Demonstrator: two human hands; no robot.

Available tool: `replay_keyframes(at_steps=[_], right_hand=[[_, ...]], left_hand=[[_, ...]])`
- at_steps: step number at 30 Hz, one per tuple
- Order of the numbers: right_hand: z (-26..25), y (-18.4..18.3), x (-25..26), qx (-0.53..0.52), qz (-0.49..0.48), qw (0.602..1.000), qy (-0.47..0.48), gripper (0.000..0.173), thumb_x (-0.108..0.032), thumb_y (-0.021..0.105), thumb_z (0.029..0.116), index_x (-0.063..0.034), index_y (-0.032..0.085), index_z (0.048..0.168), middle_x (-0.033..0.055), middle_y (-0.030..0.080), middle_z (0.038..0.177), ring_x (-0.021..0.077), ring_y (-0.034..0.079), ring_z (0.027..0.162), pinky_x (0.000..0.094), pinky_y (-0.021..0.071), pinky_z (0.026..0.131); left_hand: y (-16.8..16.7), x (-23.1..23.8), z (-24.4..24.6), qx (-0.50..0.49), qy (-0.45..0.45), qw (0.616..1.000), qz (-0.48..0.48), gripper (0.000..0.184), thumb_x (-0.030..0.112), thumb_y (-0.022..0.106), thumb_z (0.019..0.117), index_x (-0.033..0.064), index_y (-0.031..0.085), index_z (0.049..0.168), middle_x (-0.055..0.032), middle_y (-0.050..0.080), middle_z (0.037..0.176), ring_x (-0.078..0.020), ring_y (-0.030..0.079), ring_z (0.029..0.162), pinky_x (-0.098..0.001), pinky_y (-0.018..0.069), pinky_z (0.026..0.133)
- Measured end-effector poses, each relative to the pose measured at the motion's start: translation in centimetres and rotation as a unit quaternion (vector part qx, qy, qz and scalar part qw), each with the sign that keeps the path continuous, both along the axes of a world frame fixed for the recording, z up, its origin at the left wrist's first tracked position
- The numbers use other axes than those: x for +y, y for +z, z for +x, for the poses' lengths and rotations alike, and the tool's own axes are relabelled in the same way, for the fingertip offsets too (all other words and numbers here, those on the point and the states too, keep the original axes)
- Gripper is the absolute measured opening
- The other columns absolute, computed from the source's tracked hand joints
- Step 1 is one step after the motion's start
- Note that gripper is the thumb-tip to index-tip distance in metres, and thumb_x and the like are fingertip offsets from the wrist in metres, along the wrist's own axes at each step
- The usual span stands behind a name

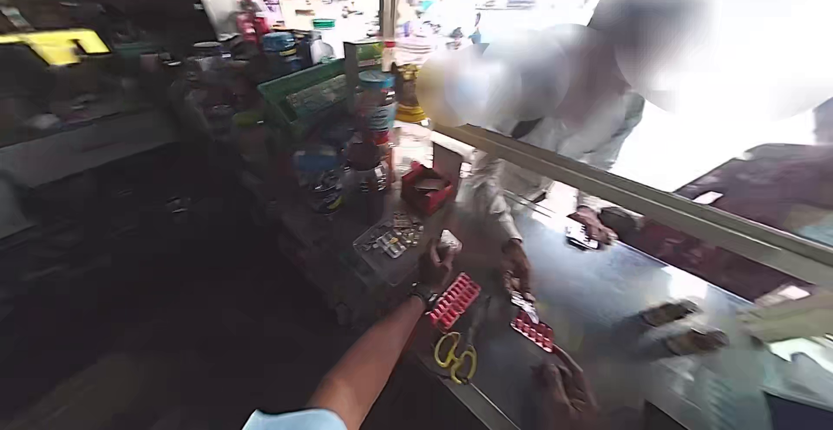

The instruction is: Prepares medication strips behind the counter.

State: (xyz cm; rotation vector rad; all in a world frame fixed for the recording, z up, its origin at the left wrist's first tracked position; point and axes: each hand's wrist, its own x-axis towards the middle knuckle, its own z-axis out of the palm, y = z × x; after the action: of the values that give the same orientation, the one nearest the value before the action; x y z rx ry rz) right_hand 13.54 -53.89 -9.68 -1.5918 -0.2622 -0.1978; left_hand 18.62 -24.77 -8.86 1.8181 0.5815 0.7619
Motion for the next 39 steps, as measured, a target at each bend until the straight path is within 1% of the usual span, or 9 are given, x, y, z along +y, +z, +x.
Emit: replay_keyframes(at_steps=[3,6,11,16,19,27,29,33,39], right_hand=[[0.3,-0.4,0.4,-0.013,-0.014,0.999,-0.028,0.033,0.0,0.057,0.0946,0.0065,0.061,0.126,0.0005,0.07,0.081,0.0033,0.066,0.066,0.023,0.0589,0.064],[0.2,-0.9,0.7,0.016,-0.02,0.999,-0.034,0.03,-0.004,0.059,0.0957,0.0007,0.066,0.124,0.0017,0.07,0.076,0.007,0.066,0.062,0.0252,0.0583,0.062],[0.5,-2.0,1.6,-0.009,-0.01,0.999,-0.047,0.029,-0.011,0.061,0.0947,-0.0039,0.069,0.122,-0.0023,0.069,0.072,0.0036,0.062,0.058,0.0221,0.0551,0.057],[0.7,-1.6,0.8,-0.019,-0.027,0.998,-0.059,0.029,-0.012,0.064,0.0941,-0.004,0.07,0.121,-0.0027,0.069,0.071,0.0029,0.061,0.056,0.021,0.0544,0.055],[0.7,-2.4,1.1,-0.019,-0.033,0.998,-0.056,0.031,-0.019,0.063,0.0945,-0.0067,0.069,0.122,-0.0035,0.068,0.073,0.0033,0.062,0.058,0.0213,0.0551,0.056],[0.7,-2.1,0.7,-0.013,-0.023,0.998,-0.055,0.031,-0.018,0.062,0.0941,-0.0063,0.069,0.122,-0.0043,0.067,0.072,0.0016,0.059,0.056,0.0191,0.0525,0.055],[0.8,-2.1,0.8,-0.015,-0.022,0.998,-0.048,0.031,-0.018,0.062,0.0943,-0.0061,0.068,0.122,-0.0044,0.067,0.071,0.0016,0.06,0.057,0.0188,0.0529,0.055],[0.9,-2.1,0.9,-0.023,-0.029,0.998,-0.05,0.03,-0.019,0.062,0.0947,-0.0059,0.069,0.121,-0.0048,0.067,0.071,0.0013,0.058,0.055,0.0185,0.0519,0.054],[0.9,-2.1,0.9,-0.015,-0.041,0.998,-0.053,0.03,-0.02,0.062,0.095,-0.0068,0.069,0.121,-0.0044,0.066,0.071,0.0015,0.059,0.056,0.0185,0.0523,0.054]], left_hand=[[-0.5,-0.3,0.9,-0.032,0.011,0.999,0.012,0.041,0.025,0.066,0.0977,-0.0052,0.063,0.125,-0.0171,0.073,0.103,-0.0238,0.073,0.096,-0.0456,0.058,0.093],[-1.0,0.1,0.8,-0.028,0.012,1.0,-0.001,0.046,0.026,0.067,0.0978,-0.0054,0.059,0.13,-0.0187,0.072,0.106,-0.024,0.072,0.097,-0.0455,0.0568,0.093],[-0.9,0.7,0.6,-0.043,0.015,0.999,0.001,0.045,0.022,0.068,0.0979,-0.0061,0.058,0.131,-0.0189,0.072,0.104,-0.0223,0.072,0.094,-0.0434,0.0571,0.091],[-1.3,-0.1,0.9,-0.045,0.012,0.999,0.007,0.044,0.02,0.067,0.0981,-0.0069,0.057,0.131,-0.019,0.072,0.103,-0.0212,0.072,0.092,-0.0423,0.0581,0.09],[-1.0,0.2,0.9,-0.043,0.017,0.999,-0.001,0.042,0.018,0.067,0.0988,-0.007,0.057,0.13,-0.0179,0.071,0.099,-0.0191,0.072,0.085,-0.0396,0.0595,0.084],[-1.2,-0.2,0.9,-0.043,0.019,0.999,0.009,0.043,0.018,0.067,0.0984,-0.0078,0.057,0.131,-0.0183,0.072,0.1,-0.0194,0.072,0.087,-0.0397,0.0589,0.086],[-1.3,0.0,1.0,-0.046,0.022,0.999,0.016,0.042,0.018,0.067,0.0984,-0.0085,0.057,0.13,-0.0178,0.072,0.098,-0.0191,0.072,0.083,-0.0391,0.0599,0.083],[-1.2,0.0,1.0,-0.047,0.024,0.998,0.02,0.041,0.018,0.068,0.0981,-0.0081,0.058,0.128,-0.0168,0.072,0.096,-0.0178,0.072,0.084,-0.0381,0.0593,0.085],[-0.9,-0.1,0.9,-0.046,0.022,0.999,0.02,0.038,0.018,0.068,0.0986,-0.0084,0.059,0.124,-0.0153,0.071,0.089,-0.0164,0.07,0.074,-0.0369,0.0603,0.076]])
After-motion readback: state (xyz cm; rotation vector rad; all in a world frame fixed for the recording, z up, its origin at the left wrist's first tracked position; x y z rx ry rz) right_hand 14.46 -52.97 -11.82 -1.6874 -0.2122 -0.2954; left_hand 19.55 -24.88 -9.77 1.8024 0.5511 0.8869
